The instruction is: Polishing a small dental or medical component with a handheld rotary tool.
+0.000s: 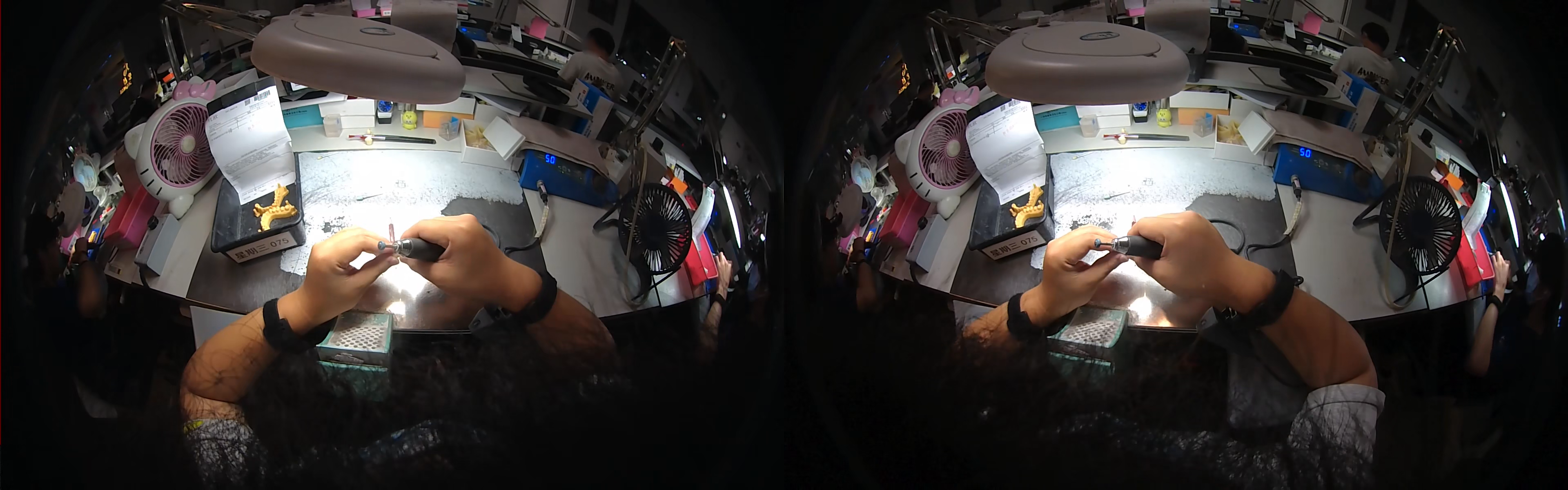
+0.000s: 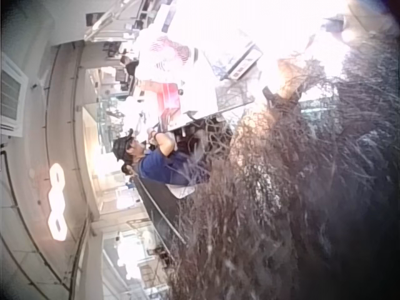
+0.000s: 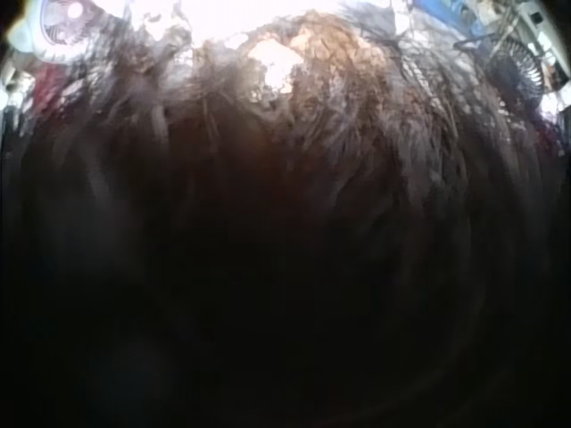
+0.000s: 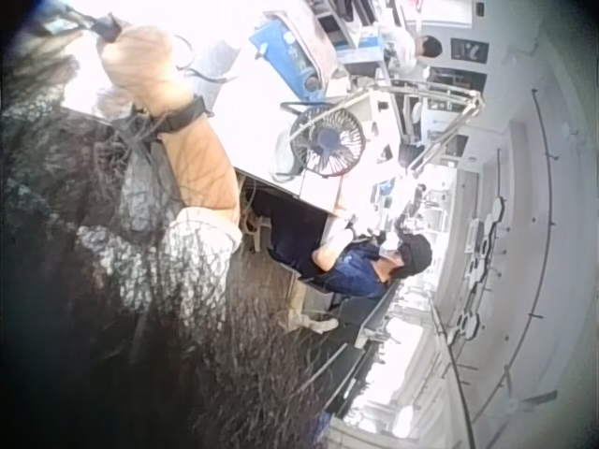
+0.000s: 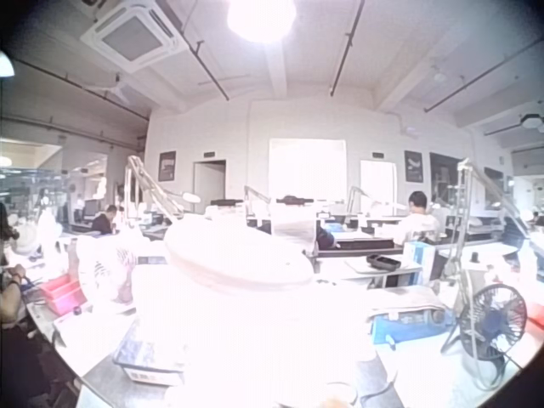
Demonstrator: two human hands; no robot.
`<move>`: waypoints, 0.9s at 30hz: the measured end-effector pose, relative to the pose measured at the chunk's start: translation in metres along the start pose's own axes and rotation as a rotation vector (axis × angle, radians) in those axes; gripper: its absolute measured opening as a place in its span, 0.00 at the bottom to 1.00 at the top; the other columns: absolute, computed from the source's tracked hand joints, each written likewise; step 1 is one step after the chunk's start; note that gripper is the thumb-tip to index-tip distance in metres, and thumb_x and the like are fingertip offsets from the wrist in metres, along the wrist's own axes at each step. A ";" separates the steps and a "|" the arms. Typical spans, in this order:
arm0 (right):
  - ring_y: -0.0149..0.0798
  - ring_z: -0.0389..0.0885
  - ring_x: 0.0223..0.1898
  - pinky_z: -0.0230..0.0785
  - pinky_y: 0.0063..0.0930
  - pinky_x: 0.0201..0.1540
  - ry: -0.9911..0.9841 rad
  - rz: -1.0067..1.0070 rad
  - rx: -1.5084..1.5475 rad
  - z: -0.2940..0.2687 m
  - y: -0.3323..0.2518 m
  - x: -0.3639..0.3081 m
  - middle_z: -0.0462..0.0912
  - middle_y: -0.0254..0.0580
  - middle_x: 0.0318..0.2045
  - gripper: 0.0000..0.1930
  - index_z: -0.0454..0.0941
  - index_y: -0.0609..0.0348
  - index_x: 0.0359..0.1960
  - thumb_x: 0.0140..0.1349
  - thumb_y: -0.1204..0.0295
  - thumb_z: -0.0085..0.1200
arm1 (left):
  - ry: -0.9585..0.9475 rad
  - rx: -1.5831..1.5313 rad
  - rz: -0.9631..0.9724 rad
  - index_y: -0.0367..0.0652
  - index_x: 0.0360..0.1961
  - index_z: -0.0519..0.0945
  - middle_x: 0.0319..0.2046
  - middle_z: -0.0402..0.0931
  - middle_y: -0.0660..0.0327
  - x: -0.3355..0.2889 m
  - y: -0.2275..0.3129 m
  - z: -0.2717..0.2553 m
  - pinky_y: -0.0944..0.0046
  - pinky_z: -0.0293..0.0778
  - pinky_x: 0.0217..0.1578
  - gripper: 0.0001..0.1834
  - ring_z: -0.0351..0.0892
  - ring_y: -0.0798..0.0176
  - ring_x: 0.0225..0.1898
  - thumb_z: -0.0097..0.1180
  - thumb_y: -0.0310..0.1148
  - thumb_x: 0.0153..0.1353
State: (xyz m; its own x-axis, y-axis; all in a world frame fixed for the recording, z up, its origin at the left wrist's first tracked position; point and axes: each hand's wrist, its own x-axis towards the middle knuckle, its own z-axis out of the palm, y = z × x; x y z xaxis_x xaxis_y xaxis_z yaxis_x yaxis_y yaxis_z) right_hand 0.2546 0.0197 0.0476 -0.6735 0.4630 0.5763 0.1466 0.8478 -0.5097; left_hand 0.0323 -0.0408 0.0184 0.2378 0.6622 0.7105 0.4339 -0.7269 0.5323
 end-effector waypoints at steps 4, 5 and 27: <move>0.39 0.88 0.29 0.77 0.30 0.33 0.014 0.009 0.037 -0.001 -0.003 0.001 0.88 0.46 0.29 0.07 0.86 0.61 0.39 0.59 0.77 0.69 | 0.010 -0.034 -0.043 0.36 0.36 0.85 0.34 0.87 0.56 -0.001 0.001 0.000 0.64 0.80 0.36 0.07 0.86 0.61 0.34 0.71 0.19 0.58; 0.38 0.88 0.29 0.77 0.30 0.33 0.015 0.014 0.042 -0.001 -0.004 0.001 0.88 0.46 0.28 0.07 0.86 0.61 0.38 0.59 0.77 0.69 | 0.016 -0.040 -0.050 0.37 0.36 0.86 0.34 0.87 0.56 -0.002 0.001 0.000 0.63 0.80 0.36 0.06 0.86 0.61 0.34 0.71 0.20 0.59; 0.38 0.85 0.25 0.73 0.31 0.30 0.016 -0.068 0.044 -0.002 -0.006 -0.002 0.85 0.45 0.25 0.09 0.86 0.61 0.37 0.59 0.73 0.73 | -0.019 -0.116 0.015 0.37 0.38 0.85 0.37 0.87 0.56 0.001 0.001 -0.004 0.63 0.81 0.41 0.08 0.87 0.61 0.39 0.71 0.19 0.59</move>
State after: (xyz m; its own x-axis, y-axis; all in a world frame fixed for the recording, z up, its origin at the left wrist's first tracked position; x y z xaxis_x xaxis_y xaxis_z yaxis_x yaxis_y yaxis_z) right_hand 0.2561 0.0143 0.0509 -0.6689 0.4090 0.6207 0.0688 0.8655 -0.4962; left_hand 0.0295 -0.0417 0.0211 0.2605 0.6538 0.7105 0.3273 -0.7521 0.5720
